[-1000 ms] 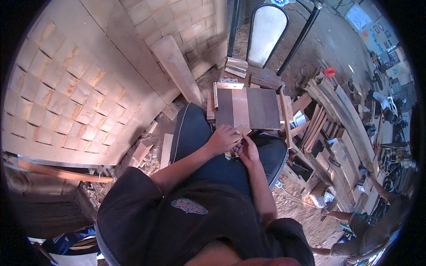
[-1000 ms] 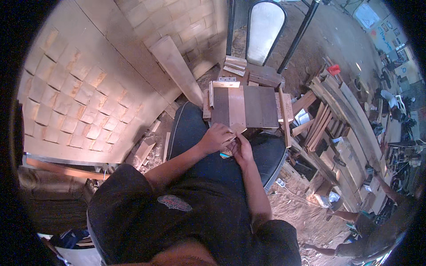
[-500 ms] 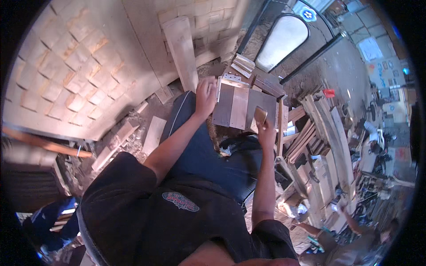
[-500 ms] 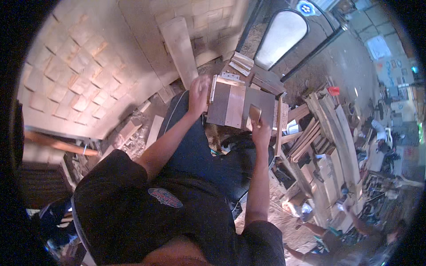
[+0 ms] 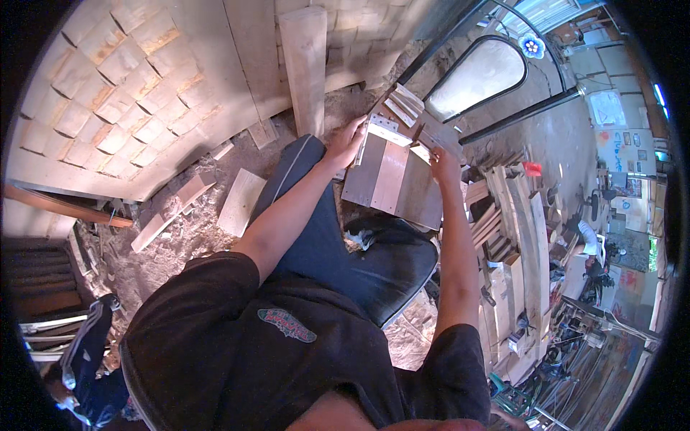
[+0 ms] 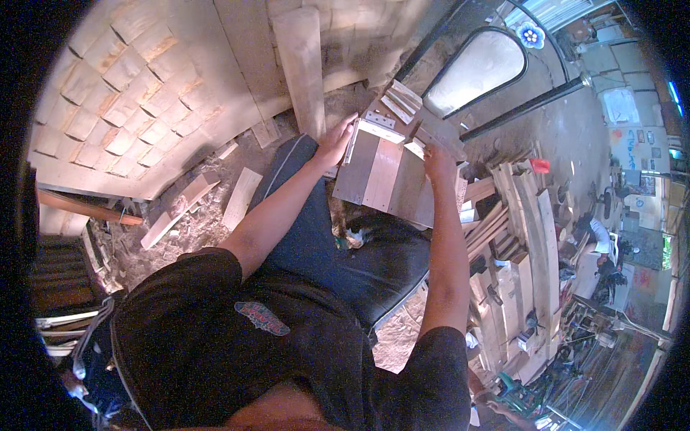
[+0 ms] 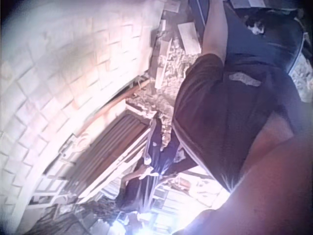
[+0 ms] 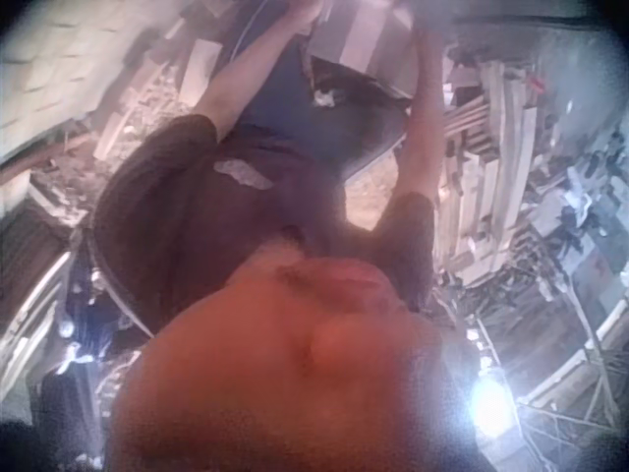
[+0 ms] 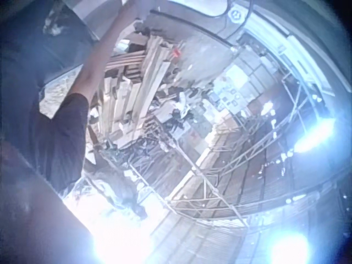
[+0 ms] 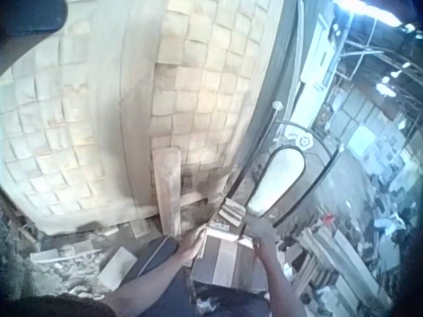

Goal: The person aligns and fits small wooden panels together by hand while sitting on the floor, using a hammer to tap them into place and turning the boards over to check the fit.

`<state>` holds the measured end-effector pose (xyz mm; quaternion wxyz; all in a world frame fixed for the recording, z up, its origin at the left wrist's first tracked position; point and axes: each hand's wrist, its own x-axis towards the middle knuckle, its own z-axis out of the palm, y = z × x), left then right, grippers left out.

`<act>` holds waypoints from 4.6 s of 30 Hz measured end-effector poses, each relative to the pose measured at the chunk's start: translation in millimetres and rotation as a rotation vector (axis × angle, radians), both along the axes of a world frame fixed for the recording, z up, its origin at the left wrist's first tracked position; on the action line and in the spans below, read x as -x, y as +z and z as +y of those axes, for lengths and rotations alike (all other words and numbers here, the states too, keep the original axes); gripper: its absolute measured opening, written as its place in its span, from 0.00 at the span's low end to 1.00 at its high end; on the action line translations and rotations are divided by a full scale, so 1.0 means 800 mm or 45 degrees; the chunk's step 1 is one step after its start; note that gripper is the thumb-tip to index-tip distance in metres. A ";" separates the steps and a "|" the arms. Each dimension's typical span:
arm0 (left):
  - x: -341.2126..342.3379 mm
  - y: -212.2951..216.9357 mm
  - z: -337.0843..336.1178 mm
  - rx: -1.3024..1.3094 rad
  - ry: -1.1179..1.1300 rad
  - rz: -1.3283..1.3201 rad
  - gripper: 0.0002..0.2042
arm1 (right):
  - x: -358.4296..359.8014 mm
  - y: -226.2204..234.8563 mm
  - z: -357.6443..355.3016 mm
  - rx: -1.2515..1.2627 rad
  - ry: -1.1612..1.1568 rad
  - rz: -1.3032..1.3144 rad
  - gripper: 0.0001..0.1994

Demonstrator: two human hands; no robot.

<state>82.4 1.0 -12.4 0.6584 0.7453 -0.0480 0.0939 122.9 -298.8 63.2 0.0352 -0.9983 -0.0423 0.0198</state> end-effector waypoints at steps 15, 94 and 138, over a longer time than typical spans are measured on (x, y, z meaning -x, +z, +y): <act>-0.007 -0.012 -0.008 -0.087 -0.050 0.164 0.28 | -0.014 0.001 0.017 -0.032 0.065 0.067 0.13; -0.027 -0.040 -0.020 0.081 0.065 0.061 0.29 | -0.041 0.003 0.000 -0.214 0.143 0.171 0.24; 0.225 0.533 0.084 0.083 0.040 -2.036 0.20 | 0.350 -0.055 -0.018 -1.058 -0.902 -0.468 0.07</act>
